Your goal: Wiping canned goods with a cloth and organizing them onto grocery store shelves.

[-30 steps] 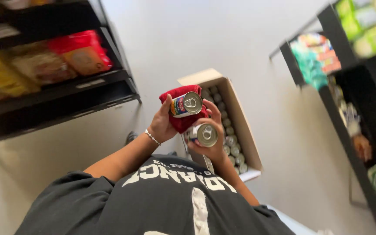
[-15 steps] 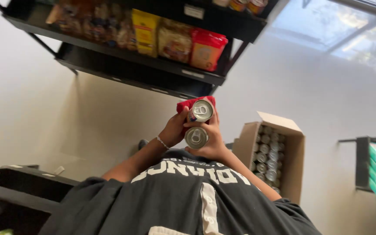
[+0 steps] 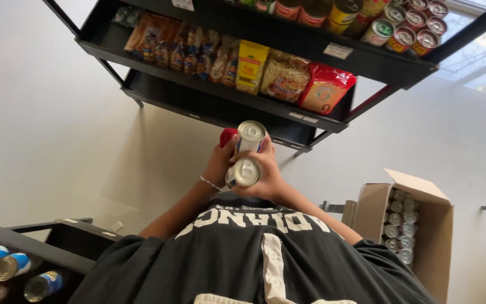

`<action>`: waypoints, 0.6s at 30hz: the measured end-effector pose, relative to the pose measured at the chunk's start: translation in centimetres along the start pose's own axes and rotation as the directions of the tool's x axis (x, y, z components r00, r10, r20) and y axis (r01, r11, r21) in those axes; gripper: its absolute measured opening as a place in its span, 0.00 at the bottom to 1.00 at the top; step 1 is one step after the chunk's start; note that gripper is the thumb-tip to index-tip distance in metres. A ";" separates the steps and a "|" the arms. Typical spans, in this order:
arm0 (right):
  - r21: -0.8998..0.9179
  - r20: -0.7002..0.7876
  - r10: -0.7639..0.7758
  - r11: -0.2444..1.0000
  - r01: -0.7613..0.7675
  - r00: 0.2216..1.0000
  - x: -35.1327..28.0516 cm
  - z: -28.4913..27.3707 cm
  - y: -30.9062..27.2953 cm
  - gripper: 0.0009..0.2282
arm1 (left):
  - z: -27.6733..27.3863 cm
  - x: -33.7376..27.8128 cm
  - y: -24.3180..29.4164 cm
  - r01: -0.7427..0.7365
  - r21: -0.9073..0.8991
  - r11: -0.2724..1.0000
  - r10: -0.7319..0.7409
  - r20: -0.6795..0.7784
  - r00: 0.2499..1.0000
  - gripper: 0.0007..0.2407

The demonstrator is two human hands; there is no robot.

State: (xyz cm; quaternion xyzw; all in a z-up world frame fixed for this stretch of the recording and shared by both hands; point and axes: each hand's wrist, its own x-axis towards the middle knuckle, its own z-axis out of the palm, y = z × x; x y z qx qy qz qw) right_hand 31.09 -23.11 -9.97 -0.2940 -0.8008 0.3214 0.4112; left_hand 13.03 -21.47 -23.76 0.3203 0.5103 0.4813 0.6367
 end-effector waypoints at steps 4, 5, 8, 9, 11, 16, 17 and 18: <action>0.324 -0.027 0.166 0.934 -0.149 0.986 0.6 1.4 2.1 0.27 | -0.4 -1.2 7.6 -0.106 -0.183 0.977 0.092 -0.083 0.992 0.07; 0.499 0.012 0.252 0.837 -0.225 0.968 0.6 1.3 2.4 0.28 | -1.2 -1.0 8.2 -0.295 -0.061 0.953 0.284 -0.145 0.948 0.08; 0.724 0.122 0.332 0.615 -0.313 0.935 1.3 0.3 2.2 0.29 | -1.8 -1.5 12.4 -0.437 0.035 0.899 0.437 -0.157 0.886 0.10; 0.786 0.178 0.332 0.518 -0.337 0.926 1.6 -0.2 2.0 0.30 | -1.7 -1.8 14.0 -0.405 -0.001 0.914 0.401 -0.131 0.906 0.15; 0.804 0.246 0.291 0.471 -0.363 0.924 1.9 -0.7 3.3 0.31 | 0.1 -3.8 17.8 -0.628 0.155 0.762 0.625 0.075 0.777 0.17; 0.689 0.384 0.206 0.585 -0.428 0.900 2.5 -3.0 7.7 0.35 | 2.4 -3.0 23.1 -0.849 0.295 0.438 0.585 0.623 0.518 0.20; 0.541 0.382 0.203 0.742 -0.396 0.902 3.9 -3.5 7.1 0.33 | 2.9 -2.4 23.7 -0.817 0.355 0.454 0.526 0.633 0.568 0.19; 0.367 0.379 0.199 0.864 -0.344 0.904 5.4 -4.1 6.5 0.32 | 3.3 -1.7 24.2 -0.781 0.414 0.467 0.465 0.637 0.615 0.18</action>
